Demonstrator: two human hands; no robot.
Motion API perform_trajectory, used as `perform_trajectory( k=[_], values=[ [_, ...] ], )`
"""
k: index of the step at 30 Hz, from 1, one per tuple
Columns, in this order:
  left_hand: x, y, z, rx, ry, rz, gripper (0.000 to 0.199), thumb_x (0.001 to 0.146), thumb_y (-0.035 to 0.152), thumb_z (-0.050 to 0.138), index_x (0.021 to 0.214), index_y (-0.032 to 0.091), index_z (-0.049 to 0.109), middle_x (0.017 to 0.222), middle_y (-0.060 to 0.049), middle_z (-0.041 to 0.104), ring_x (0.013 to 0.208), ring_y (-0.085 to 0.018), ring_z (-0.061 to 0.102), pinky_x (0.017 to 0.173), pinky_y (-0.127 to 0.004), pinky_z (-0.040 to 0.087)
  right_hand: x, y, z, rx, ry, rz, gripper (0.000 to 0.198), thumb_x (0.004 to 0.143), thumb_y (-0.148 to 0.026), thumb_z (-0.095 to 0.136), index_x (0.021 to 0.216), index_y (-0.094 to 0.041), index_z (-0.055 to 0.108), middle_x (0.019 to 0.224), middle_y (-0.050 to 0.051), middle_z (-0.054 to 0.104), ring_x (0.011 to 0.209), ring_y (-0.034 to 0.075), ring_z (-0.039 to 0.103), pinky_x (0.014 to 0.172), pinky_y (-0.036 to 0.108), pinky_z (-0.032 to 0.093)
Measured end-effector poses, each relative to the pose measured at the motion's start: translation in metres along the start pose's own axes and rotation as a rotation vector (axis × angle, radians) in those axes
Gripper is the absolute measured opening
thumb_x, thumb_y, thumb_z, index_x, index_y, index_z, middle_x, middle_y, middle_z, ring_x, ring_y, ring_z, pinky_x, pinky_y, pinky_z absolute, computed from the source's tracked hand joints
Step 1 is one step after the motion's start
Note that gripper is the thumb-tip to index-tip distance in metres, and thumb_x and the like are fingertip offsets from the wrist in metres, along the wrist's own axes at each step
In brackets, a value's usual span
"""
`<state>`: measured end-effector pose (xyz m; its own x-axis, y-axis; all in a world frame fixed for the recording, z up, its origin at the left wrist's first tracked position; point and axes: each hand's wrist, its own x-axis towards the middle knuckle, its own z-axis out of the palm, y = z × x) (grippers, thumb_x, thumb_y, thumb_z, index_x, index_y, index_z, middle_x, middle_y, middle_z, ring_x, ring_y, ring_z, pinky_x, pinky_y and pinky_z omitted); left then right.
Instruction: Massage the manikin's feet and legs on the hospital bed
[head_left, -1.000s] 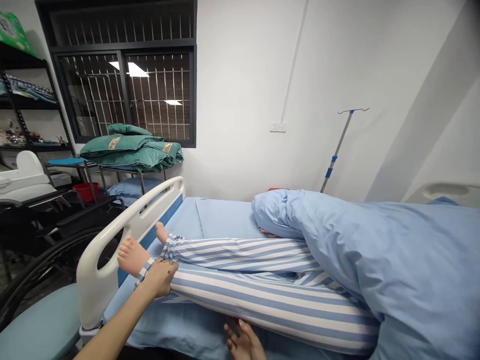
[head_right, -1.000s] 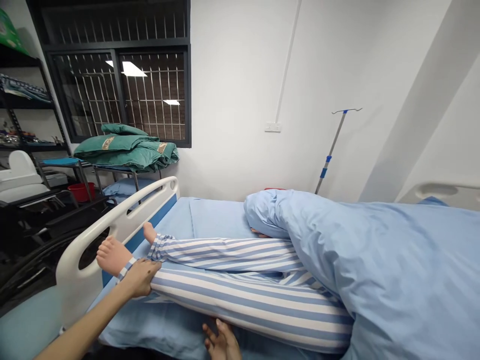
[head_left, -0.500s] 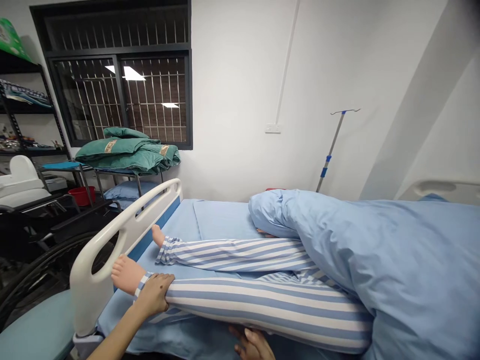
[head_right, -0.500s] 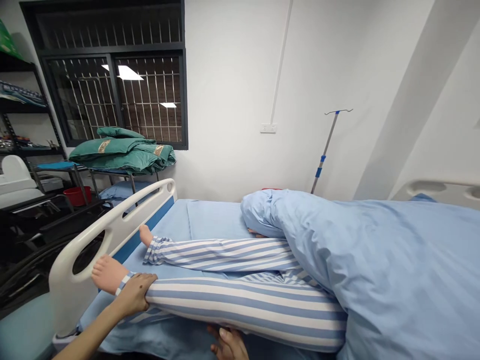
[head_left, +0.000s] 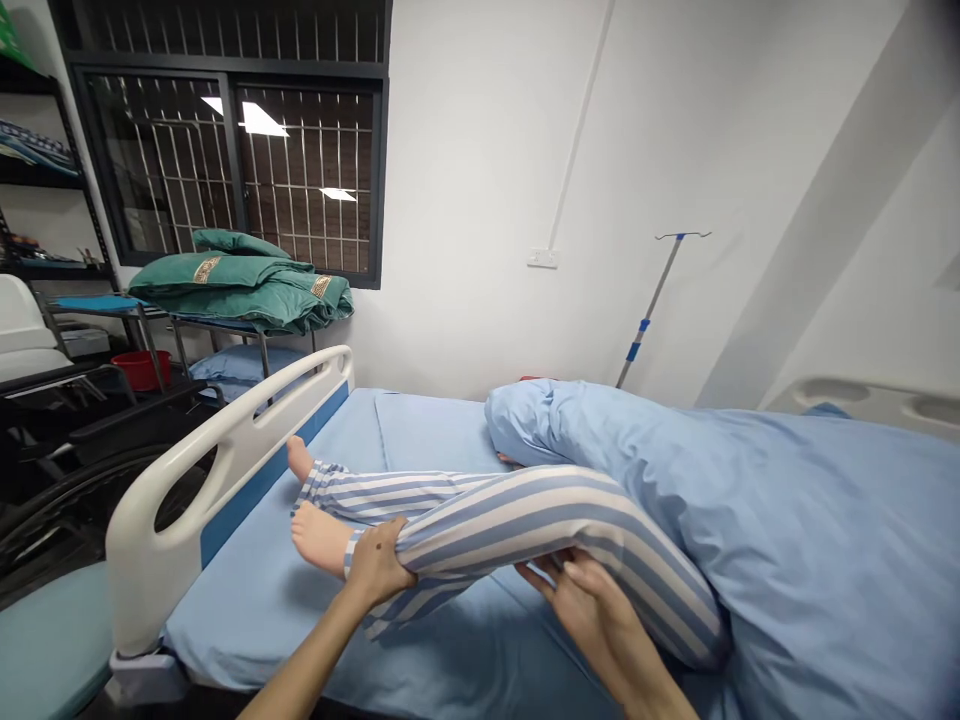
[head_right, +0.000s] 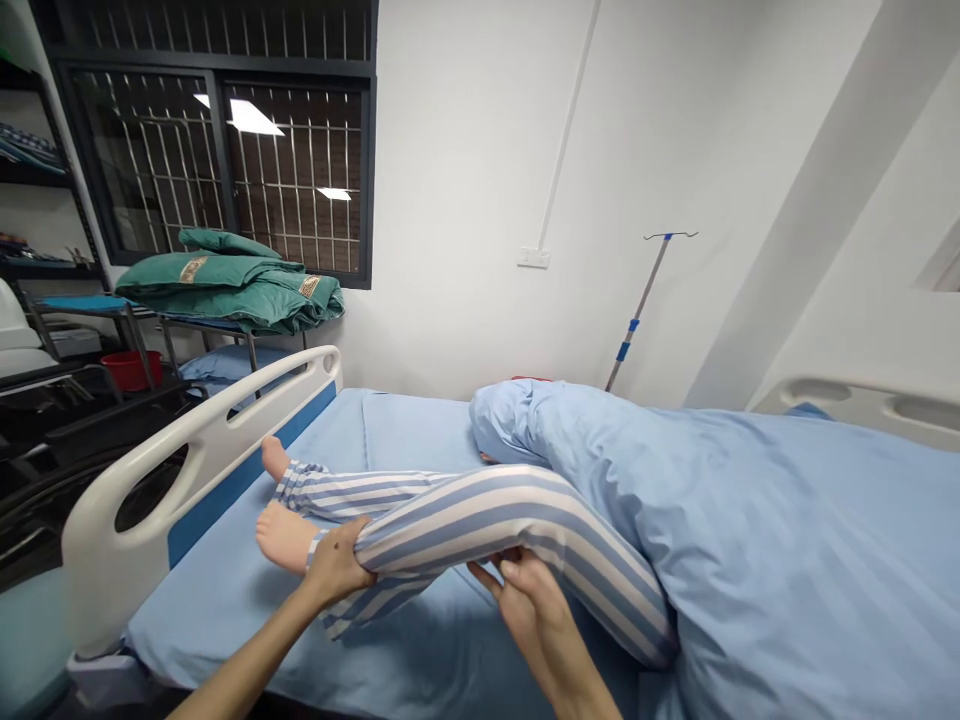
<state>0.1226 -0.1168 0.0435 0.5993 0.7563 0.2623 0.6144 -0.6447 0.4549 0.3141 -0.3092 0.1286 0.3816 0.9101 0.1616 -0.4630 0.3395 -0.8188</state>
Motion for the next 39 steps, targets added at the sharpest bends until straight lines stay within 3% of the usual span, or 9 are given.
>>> perform_trajectory(
  k=[3,6,11,16,23,29,33,39],
  values=[
    [0.004,0.026,0.014,-0.044,-0.031,-0.052,0.045,0.050,0.032,0.065,0.092,0.026,0.052,0.084,0.004,0.063,0.082,-0.020,0.057,0.063,-0.024,0.033,0.004,-0.022,0.005,-0.082,0.029,0.027,0.037,0.076,-0.028,0.056,0.113,-0.025,0.057,0.111,0.006,0.059,0.119,0.026,0.040,0.097,0.049,0.034],
    [0.000,0.036,0.030,-0.092,-0.038,-0.114,0.043,0.051,0.030,0.064,0.093,0.026,0.051,0.086,0.004,0.062,0.082,-0.019,0.057,0.064,-0.024,0.032,0.004,-0.025,0.007,-0.147,0.042,0.060,0.036,0.076,-0.030,0.055,0.111,-0.024,0.058,0.112,0.005,0.059,0.120,0.026,0.038,0.096,0.048,0.035],
    [-0.013,0.026,0.050,-0.148,-0.029,-0.143,0.030,0.057,0.028,0.059,0.085,0.023,0.050,0.082,0.002,0.061,0.079,-0.018,0.056,0.065,-0.024,0.032,0.002,-0.010,0.006,-0.228,0.099,0.120,0.038,0.074,-0.030,0.060,0.111,-0.026,0.057,0.114,0.004,0.058,0.120,0.026,0.039,0.095,0.046,0.037],
    [-0.013,0.019,0.050,-0.155,-0.040,-0.114,0.031,0.056,0.028,0.059,0.084,0.024,0.048,0.081,0.003,0.061,0.079,-0.018,0.056,0.063,-0.024,0.031,0.004,-0.003,0.005,-0.232,0.130,0.104,0.030,0.072,-0.030,0.061,0.102,-0.028,0.060,0.107,0.004,0.061,0.117,0.026,0.043,0.093,0.044,0.039],
    [-0.011,0.010,0.026,-0.042,-0.143,-0.098,0.042,0.051,0.035,0.064,0.089,0.025,0.050,0.088,0.002,0.063,0.085,-0.022,0.058,0.062,-0.025,0.030,0.003,0.002,0.008,-0.199,0.131,0.109,0.030,0.069,-0.029,0.062,0.099,-0.024,0.061,0.107,0.003,0.061,0.117,0.026,0.042,0.094,0.046,0.039],
    [-0.013,-0.011,-0.004,0.069,-0.142,-0.053,0.043,0.052,0.031,0.061,0.093,0.025,0.051,0.089,0.001,0.063,0.086,-0.024,0.058,0.067,-0.026,0.034,-0.001,0.019,0.009,-0.123,0.110,0.128,0.032,0.067,-0.030,0.064,0.098,-0.022,0.063,0.105,0.004,0.062,0.115,0.026,0.045,0.096,0.048,0.037],
    [-0.013,-0.037,-0.034,0.154,-0.130,0.024,0.045,0.052,0.027,0.059,0.097,0.024,0.051,0.095,-0.001,0.063,0.089,-0.025,0.057,0.071,-0.029,0.036,-0.004,0.050,0.007,-0.005,0.120,0.184,0.031,0.063,-0.028,0.067,0.093,-0.024,0.063,0.103,0.003,0.063,0.113,0.027,0.047,0.094,0.048,0.038],
    [-0.014,-0.075,-0.079,0.331,-0.102,0.105,0.048,0.054,0.019,0.057,0.102,0.023,0.052,0.101,-0.003,0.061,0.097,-0.025,0.053,0.085,-0.033,0.032,-0.008,0.122,0.007,0.281,0.147,0.339,0.022,0.060,-0.028,0.070,0.079,-0.022,0.062,0.095,0.003,0.065,0.109,0.030,0.050,0.093,0.049,0.037]
  ],
)
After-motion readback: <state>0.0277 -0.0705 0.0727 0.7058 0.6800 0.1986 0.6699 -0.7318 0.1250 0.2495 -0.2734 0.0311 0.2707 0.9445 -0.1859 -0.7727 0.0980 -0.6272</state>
